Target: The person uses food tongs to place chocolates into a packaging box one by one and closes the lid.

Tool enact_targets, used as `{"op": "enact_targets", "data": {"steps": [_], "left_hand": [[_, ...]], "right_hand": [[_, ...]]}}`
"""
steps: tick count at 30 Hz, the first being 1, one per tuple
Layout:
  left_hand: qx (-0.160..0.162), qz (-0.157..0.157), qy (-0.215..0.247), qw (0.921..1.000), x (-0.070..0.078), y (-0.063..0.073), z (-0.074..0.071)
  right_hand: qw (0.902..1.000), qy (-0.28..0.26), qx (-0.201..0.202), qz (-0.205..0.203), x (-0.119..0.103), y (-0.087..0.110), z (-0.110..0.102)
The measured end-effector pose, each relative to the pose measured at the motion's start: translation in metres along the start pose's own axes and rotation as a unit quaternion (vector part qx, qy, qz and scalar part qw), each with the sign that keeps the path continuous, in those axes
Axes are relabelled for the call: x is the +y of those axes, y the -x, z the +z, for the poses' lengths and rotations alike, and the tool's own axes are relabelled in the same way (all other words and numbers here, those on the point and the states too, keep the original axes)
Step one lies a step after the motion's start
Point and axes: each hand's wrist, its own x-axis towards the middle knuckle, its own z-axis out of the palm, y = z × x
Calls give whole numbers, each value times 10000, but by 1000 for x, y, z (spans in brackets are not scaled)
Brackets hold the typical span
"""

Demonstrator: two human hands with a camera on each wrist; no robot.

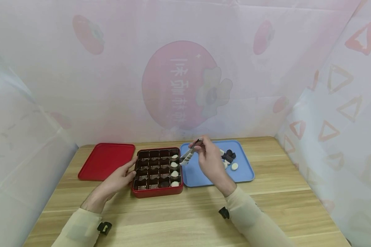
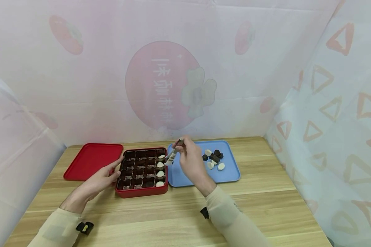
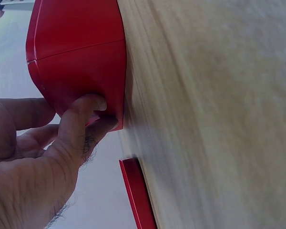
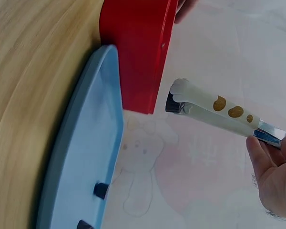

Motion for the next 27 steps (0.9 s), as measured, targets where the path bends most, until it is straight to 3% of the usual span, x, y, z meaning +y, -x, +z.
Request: {"op": "enact_targets", "data": {"steps": [11,27], "left_hand": [[-35,23,-14,10000,1,0,1],[-21,40,60,10000,0,0,0]], "right_hand": [[9987,-56,-199,-463,-17,3,24],[9972,-140,-563,-462,-26,5,53]]}}
